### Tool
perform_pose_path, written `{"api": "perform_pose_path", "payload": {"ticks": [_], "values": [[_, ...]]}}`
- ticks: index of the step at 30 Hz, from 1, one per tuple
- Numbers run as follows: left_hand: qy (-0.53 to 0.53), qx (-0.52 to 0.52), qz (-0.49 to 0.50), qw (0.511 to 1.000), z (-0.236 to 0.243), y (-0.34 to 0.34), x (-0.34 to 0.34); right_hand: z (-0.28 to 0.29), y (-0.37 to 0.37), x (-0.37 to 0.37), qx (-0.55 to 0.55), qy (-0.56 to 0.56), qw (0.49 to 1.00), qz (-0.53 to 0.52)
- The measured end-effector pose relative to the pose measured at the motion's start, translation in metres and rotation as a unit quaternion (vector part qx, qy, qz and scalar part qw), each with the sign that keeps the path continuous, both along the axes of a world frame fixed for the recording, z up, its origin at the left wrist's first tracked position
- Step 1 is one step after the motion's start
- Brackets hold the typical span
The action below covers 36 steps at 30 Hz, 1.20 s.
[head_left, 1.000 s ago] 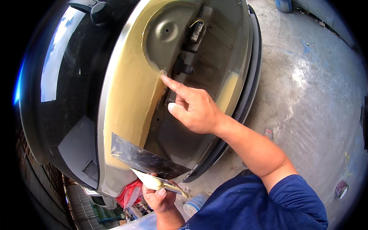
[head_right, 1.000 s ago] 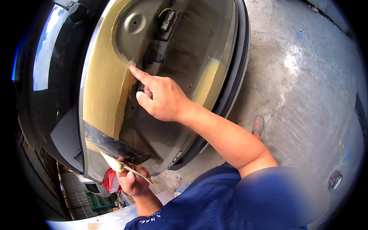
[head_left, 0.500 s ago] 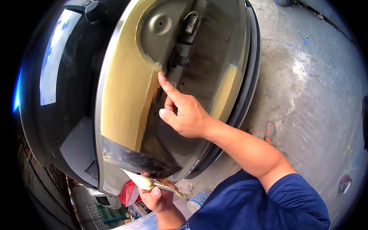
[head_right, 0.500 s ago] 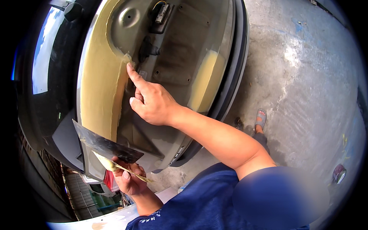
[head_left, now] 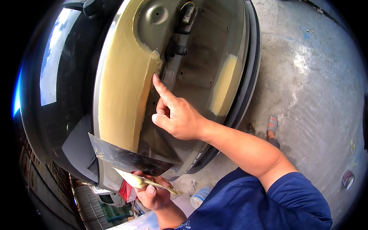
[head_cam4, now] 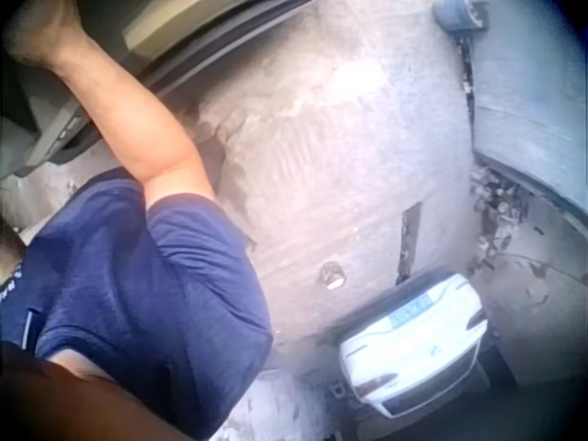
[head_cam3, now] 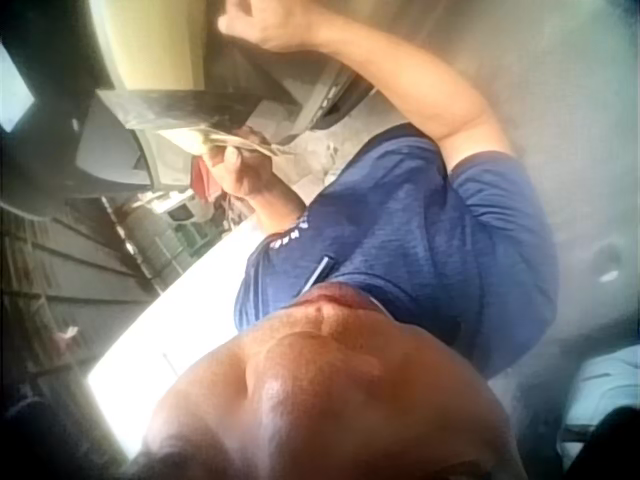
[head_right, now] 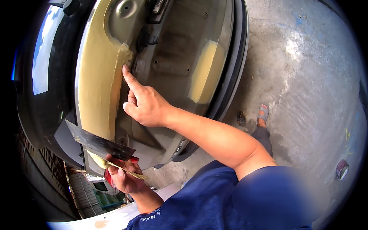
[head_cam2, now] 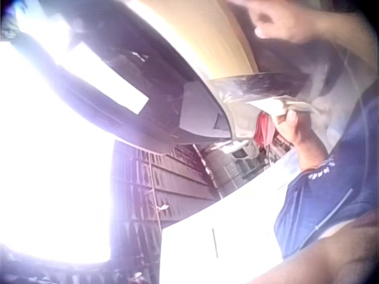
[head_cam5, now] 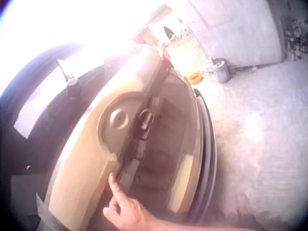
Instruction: The person applies a yellowish body filler to the rear bumper of a dark-colored SUV using a metal spreader. They smooth the filler over a damaged area and then scrape the spreader clean on a nearby white car.
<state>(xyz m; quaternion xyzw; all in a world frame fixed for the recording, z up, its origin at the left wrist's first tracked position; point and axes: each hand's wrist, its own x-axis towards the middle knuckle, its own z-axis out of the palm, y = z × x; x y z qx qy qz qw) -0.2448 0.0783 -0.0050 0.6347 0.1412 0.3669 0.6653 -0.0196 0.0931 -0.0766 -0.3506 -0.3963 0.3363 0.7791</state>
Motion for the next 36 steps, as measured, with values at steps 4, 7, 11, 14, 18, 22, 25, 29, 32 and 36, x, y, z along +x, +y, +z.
{"api": "perform_pose_path", "payload": {"ticks": [4,7,11,14,18,22,25,29,32,36], "values": [[-0.033,-0.062,0.051,0.996,0.002,-0.005,0.001,-0.007,-0.004,-0.01,-0.021,-0.025,0.999,0.004],[-0.021,-0.061,0.034,0.997,-0.001,-0.003,-0.006,-0.018,-0.016,-0.016,-0.029,0.034,0.999,-0.002],[0.006,-0.094,0.025,0.995,-0.011,-0.003,-0.023,-0.022,-0.041,-0.013,-0.052,0.055,0.995,0.065],[0.023,-0.142,0.037,0.989,-0.02,-0.005,-0.027,-0.023,-0.056,-0.018,-0.019,0.127,0.98,0.155],[0.039,-0.201,-0.013,0.979,-0.013,-0.02,-0.004,-0.008,-0.079,-0.026,0.086,0.217,0.946,0.227],[-0.002,-0.177,-0.086,0.98,-0.021,-0.018,-0.007,-0.006,-0.096,-0.031,0.068,0.169,0.978,0.102],[-0.065,-0.168,-0.003,0.984,-0.007,-0.026,0.006,-0.013,-0.124,-0.015,0.056,0.184,0.981,-0.031],[-0.143,-0.13,0.062,0.979,0.0,-0.028,0.008,-0.013,-0.167,-0.033,0.006,0.113,0.994,-0.013],[-0.196,-0.116,0.025,0.974,0.001,-0.039,0.016,-0.013,-0.175,-0.058,-0.034,0.063,0.994,0.085],[-0.186,-0.054,-0.027,0.981,-0.009,-0.047,0.023,-0.004,-0.16,-0.052,-0.056,0.036,0.993,0.094]]}}
